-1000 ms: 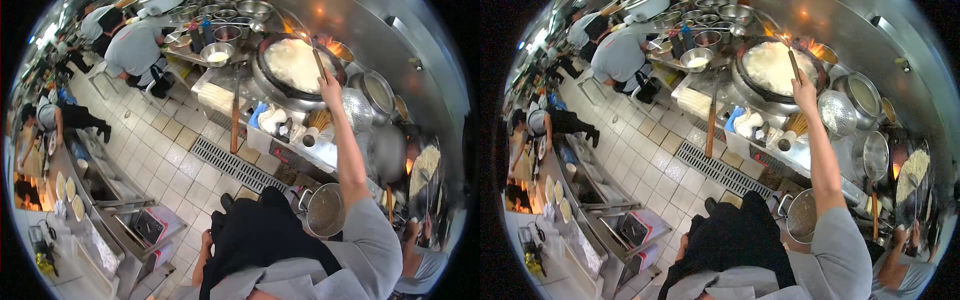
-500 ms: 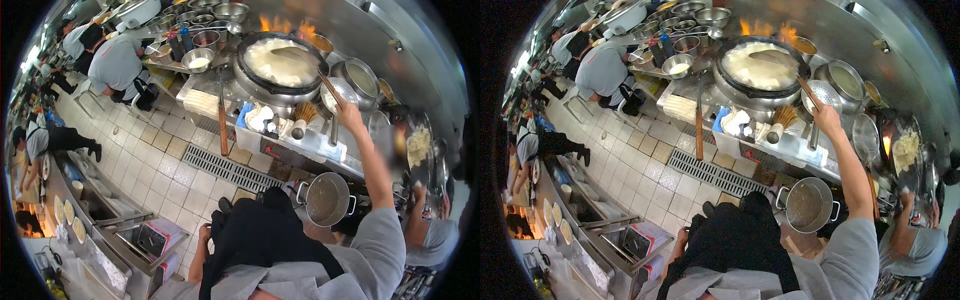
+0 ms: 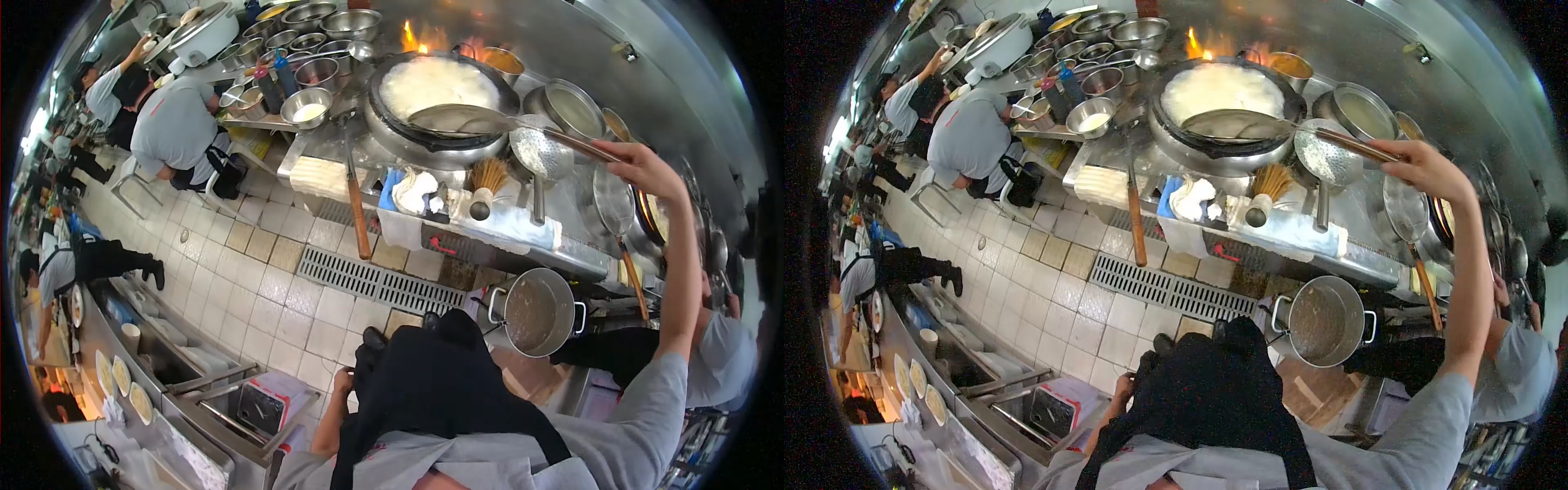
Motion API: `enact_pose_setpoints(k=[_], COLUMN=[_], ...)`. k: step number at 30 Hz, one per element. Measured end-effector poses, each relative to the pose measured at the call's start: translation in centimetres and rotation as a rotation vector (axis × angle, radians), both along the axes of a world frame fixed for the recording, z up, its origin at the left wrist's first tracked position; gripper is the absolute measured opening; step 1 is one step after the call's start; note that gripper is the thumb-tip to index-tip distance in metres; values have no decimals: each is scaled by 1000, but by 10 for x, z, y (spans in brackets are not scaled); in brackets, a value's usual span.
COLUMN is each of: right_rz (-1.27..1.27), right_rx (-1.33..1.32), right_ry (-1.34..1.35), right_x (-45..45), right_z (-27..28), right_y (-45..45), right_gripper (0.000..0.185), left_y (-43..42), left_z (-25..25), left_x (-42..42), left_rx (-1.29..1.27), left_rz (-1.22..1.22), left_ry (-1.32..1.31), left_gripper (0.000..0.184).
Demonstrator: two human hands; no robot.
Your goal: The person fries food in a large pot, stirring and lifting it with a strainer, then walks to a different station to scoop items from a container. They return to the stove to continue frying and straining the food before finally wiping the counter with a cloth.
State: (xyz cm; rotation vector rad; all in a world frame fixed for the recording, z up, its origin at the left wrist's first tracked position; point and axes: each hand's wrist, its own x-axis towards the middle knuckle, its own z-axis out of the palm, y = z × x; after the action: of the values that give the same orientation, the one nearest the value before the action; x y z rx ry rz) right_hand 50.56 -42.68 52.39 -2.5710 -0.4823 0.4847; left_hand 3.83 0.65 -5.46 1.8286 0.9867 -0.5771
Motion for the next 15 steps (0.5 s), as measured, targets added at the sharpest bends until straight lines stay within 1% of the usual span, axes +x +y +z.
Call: enact_pose_setpoints(k=[2,5,6,8,9,10,12,13,14,15], right_rz=[-31,-38,-52,-80,-91,-103,-117,-120,-124,-146], right_rx=[-3,77,87,109,150,190,257,284,311,338], right_ry=[52,99,106,120,116,112,81,54,27,25], right_x=[4,13,14,12,10,7,-2,-7,-12,-17], right_z=[-14,-44,-54,-74,-85,-97,-115,-123,-129,-134], right_y=[9,21,25,33,39,45,61,71,81,91], right_gripper=[44,43,44,45,45,45,45,45,45,45], left_y=[-2,2,0,0,2,6,13,10,5,7], left_z=[19,17,38,34,29,11,-42,-20,7,-1], left_x=[12,16,23,21,17,9,-16,-6,1,-2], left_rx=[-48,-29,88,56,40,37,0,-18,88,93], left_rz=[44,16,-126,-63,-32,-64,-25,-6,-150,-149], left_ry=[19,46,3,15,20,23,10,4,37,16], left_gripper=[27,26,26,26,27,28,28,28,31,31])
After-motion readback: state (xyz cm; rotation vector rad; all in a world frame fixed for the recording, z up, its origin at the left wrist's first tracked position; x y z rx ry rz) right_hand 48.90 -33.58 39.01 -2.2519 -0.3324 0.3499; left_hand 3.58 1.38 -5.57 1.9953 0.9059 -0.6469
